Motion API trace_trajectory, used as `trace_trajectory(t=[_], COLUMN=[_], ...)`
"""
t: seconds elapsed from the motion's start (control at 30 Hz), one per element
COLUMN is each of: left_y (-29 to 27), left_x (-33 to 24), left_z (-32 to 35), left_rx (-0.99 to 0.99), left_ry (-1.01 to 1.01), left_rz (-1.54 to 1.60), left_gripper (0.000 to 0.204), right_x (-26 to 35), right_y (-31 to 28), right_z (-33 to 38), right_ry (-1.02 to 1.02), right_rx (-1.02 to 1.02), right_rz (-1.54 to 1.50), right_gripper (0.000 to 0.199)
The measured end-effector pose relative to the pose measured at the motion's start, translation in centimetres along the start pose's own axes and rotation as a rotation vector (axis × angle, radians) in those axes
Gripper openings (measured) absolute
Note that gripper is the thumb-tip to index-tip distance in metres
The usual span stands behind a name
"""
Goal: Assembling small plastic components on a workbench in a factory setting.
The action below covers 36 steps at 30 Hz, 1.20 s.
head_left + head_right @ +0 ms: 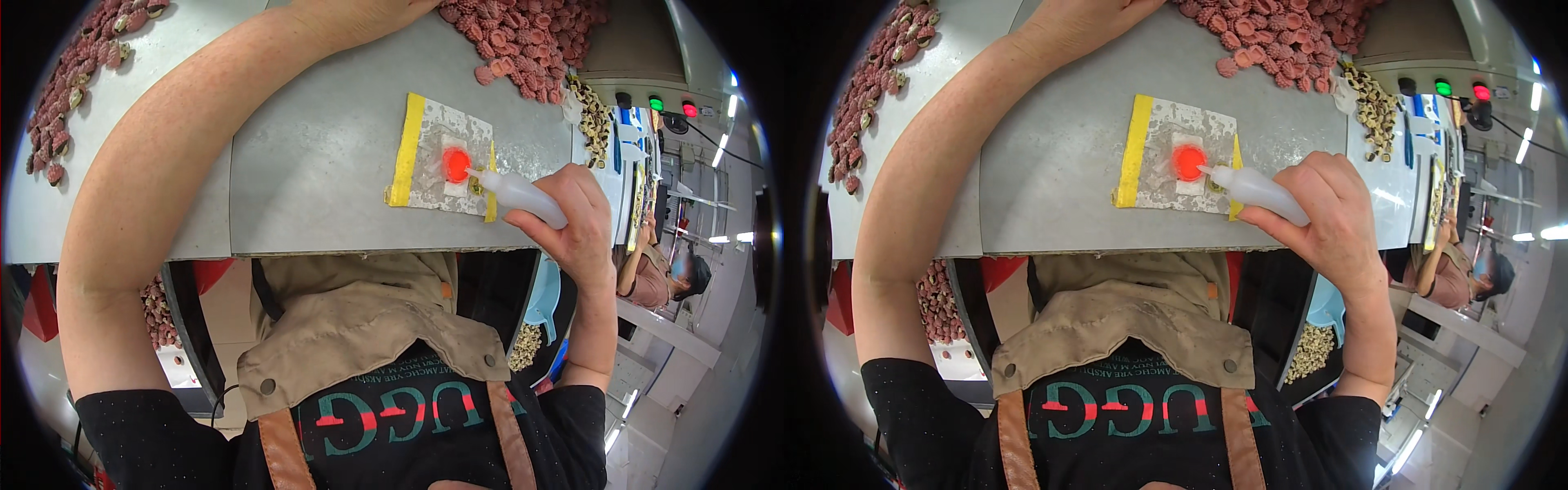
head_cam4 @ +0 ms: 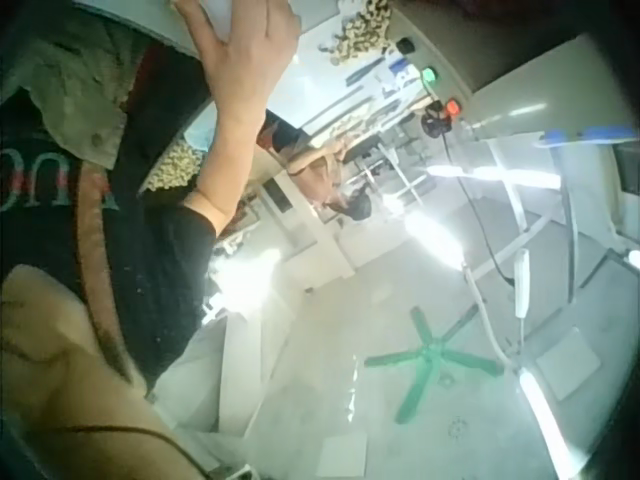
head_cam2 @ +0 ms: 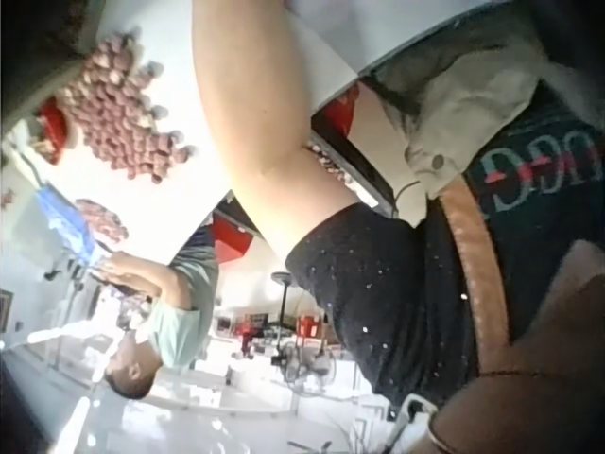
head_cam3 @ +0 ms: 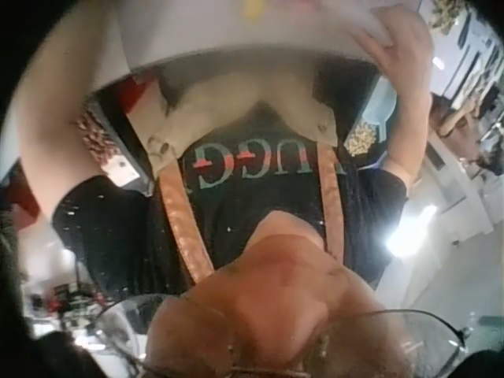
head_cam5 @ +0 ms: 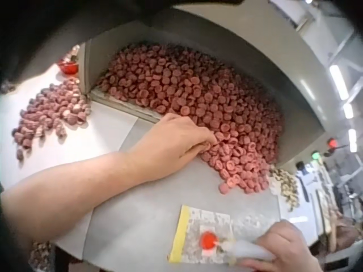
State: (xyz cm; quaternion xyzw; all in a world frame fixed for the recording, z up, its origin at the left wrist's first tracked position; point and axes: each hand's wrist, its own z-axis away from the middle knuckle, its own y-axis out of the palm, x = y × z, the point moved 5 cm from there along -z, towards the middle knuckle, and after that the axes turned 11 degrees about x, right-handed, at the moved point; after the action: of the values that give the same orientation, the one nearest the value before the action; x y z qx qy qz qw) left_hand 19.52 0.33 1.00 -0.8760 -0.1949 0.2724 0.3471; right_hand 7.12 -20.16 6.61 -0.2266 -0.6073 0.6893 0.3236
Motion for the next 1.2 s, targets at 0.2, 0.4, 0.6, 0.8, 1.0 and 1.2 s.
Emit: trace_trajectory(t=[0.2, 0.4, 0.6, 0.8, 1.0, 1.2], left_y=[-1.2, -1.5, -0.8, -1.1, -0.7, 0.3], left_x=[0.5, -1.5, -1.7, -3.5, -3.1, -3.5], left_z=[0.2, -2.8, -2.0, -3.5, -3.9, -4.3], left_rx=[0.013, 0.009, 0.036, 0.048, -0.031, 0.03], left_ry=[-0.035, 0.086, -0.05, -0.099, -0.207, -0.059], left_rz=[-0.013, 0.003, -0.036, -0.095, -0.008, -0.219], left_gripper=[0.015, 0.022, 0.02, 0.019, 0.017, 0.012], right_x=[-0.7, -2.0, -6.0, -16.9, -30.3, -33.8], right_y=[1.8, 1.7, 4.1, 0.3, 3.1, 5.2], right_z=[0.7, 3.7, 7.1, 16.4, 22.9, 21.9], right_ry=[0.094, 0.231, 0.378, 0.671, 1.066, 1.19], right_rx=[-0.098, -0.298, -0.478, -0.895, -0.867, -0.917], right_rz=[-0.185, -0.474, -1.231, -0.956, -0.543, -0.187], right_gripper=[0.036, 0.033, 0.042, 0.036, 0.039, 0.056])
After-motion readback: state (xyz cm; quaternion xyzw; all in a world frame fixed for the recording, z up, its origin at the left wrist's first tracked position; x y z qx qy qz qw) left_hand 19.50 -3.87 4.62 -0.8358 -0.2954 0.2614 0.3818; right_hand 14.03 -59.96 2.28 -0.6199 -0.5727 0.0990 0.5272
